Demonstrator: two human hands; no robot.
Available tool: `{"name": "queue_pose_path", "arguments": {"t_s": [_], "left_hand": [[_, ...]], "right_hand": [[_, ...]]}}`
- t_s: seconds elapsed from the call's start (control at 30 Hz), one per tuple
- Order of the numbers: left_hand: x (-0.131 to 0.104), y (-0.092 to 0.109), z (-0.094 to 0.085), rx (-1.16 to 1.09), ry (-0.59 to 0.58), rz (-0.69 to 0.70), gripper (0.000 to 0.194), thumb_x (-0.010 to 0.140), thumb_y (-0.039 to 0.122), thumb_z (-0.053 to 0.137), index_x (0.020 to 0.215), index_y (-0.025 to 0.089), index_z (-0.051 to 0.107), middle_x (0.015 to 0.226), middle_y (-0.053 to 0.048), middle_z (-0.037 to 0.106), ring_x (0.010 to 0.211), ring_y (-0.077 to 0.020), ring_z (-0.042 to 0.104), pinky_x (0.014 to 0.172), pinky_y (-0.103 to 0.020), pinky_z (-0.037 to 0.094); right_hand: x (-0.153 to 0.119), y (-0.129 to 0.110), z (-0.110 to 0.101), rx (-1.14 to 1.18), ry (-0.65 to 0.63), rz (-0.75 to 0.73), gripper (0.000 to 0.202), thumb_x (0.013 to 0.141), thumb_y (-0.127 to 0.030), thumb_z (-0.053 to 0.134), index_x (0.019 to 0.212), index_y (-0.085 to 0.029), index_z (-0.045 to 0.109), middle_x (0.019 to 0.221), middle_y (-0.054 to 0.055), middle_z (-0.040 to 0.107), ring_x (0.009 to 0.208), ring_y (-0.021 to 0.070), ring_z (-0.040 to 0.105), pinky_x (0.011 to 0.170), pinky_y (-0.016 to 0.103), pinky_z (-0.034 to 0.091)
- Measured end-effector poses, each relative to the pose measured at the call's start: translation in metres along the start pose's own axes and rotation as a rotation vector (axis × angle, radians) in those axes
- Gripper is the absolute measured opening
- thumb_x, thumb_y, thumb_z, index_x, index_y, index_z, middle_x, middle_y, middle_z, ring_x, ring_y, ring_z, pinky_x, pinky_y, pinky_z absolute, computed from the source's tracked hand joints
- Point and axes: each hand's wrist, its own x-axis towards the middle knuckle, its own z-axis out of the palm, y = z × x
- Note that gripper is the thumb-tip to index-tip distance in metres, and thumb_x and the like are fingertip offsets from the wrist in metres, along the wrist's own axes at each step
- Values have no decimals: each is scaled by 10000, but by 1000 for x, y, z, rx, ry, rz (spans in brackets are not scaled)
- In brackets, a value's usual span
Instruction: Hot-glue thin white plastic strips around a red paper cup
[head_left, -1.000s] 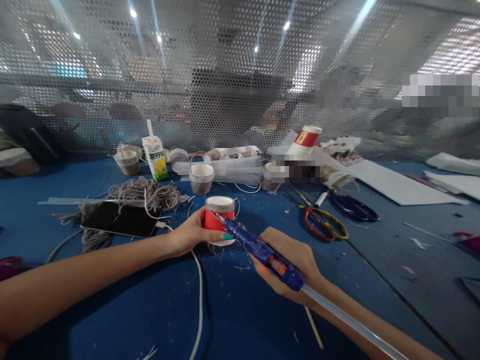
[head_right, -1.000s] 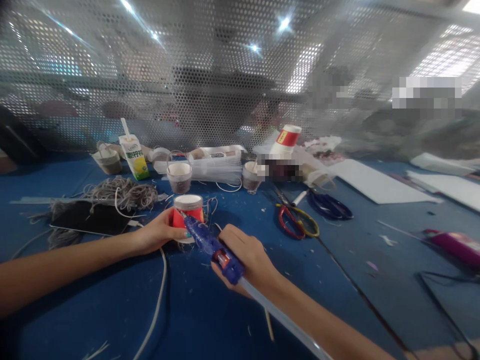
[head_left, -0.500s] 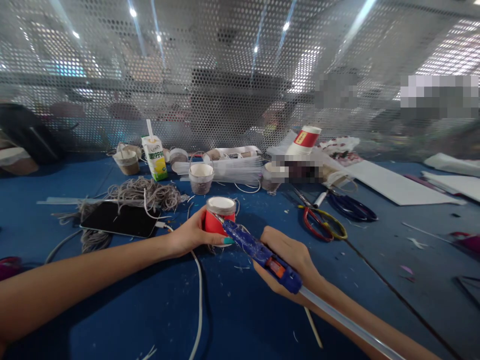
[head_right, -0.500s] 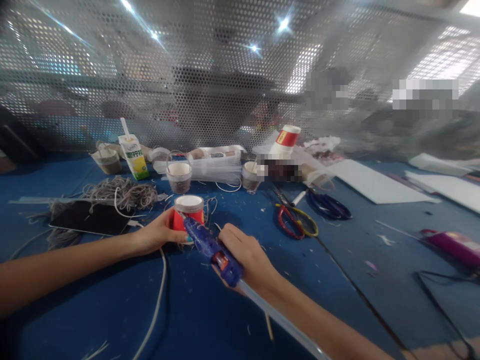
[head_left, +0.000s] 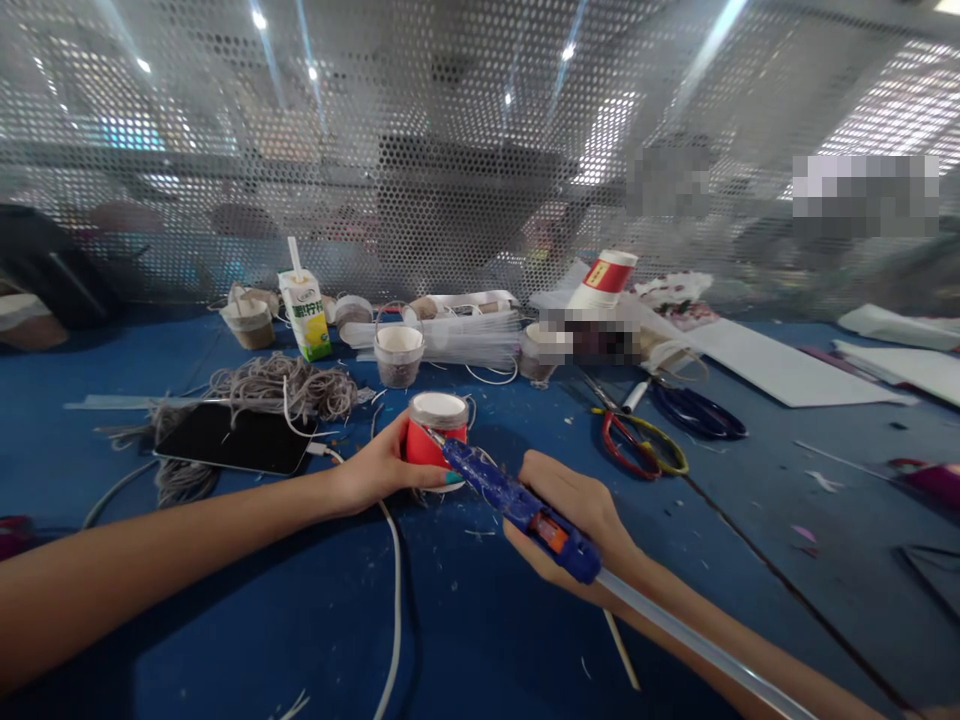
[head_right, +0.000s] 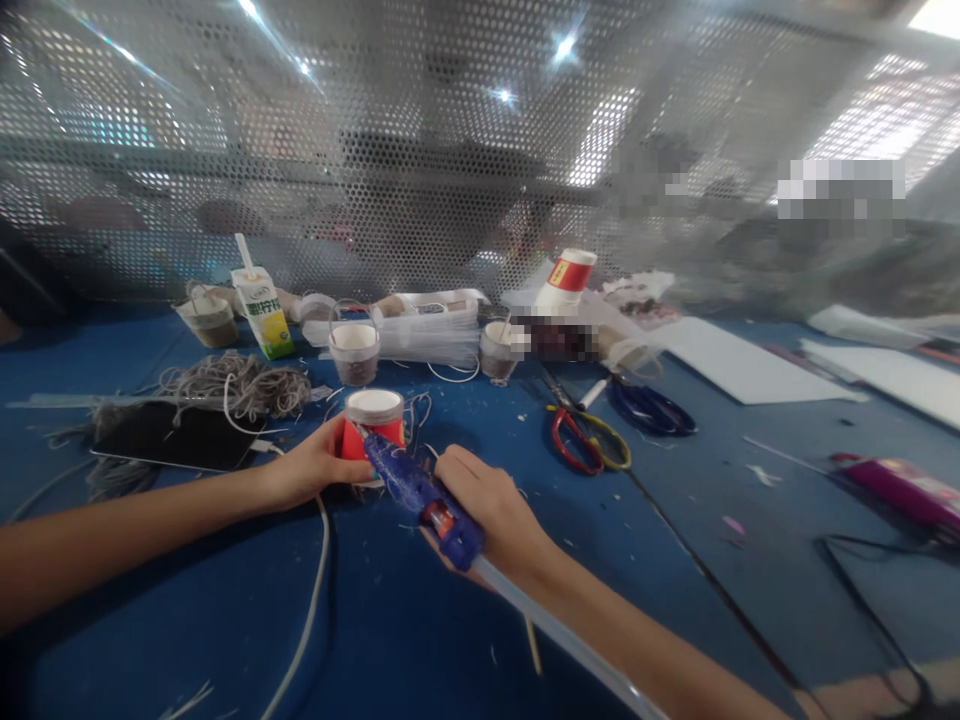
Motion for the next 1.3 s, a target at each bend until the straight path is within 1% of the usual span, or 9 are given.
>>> {"name": "queue_pose_path", "arguments": {"t_s": [0.13,0.33,0.47,0.63,0.73,0.93,1.1,1.3], "left_hand": [[1,-2,-3,-12,-16,13,573,517,105,844,988,165,524,936,-29,672,752,-121,622,750,-276,498],[0,-3,-4,-10,-25,11,585,512,102,847,999,158,529,969,-52,662,781,-141,627,752,-292,501],[1,-3,-5,-3,-14,10,600,504,117,855,1005,154,527,956,-50,662,775,-134,621,738,-282,500],[1,-5,-7,14,-9,10,604,517,108,845,1031,157,530,962,-51,656,791,-150,623,755,-305,498],[1,-5,-7,9,-9,-1,606,516,105,844,1032,158,530,964,-55,659,792,-154,627,763,-314,500],[0,-4,-7,0,-5,-4,591,526,114,844,1029,160,536,908,-35,662,787,-161,634,759,-321,504],[0,-3,-6,-16,-8,-8,590,513,110,850,1013,157,541,878,-28,662,770,-153,636,759,-312,509],[-1,-3,-6,-20,16,-23,605,510,100,845,1028,152,537,898,-39,668,790,-169,645,782,-337,519]], "right_hand": [[1,-1,0,0,21,-17,178,721,-153,490,721,-229,330,614,-54,374,475,76,363,430,179,305],[0,0,-1,3,9,-20,169,731,-158,491,730,-228,338,625,-50,386,475,76,362,426,185,312],[1,0,-1,6,0,-19,170,729,-148,495,733,-226,344,627,-51,390,476,72,364,426,179,315],[2,-1,-2,6,16,-18,168,723,-148,484,723,-229,337,617,-55,376,466,71,340,417,182,292],[1,0,-3,11,4,-6,176,710,-145,497,715,-227,341,612,-56,376,468,71,343,424,182,297],[2,-3,-4,11,13,-5,172,705,-141,484,713,-230,337,612,-54,391,464,75,341,421,191,286],[5,-10,-9,1,-34,82,162,725,-124,480,707,-225,355,613,-53,388,493,82,371,468,204,314],[4,-11,-9,13,-40,98,155,736,-127,479,701,-221,360,608,-55,389,487,78,362,470,209,308]]}}
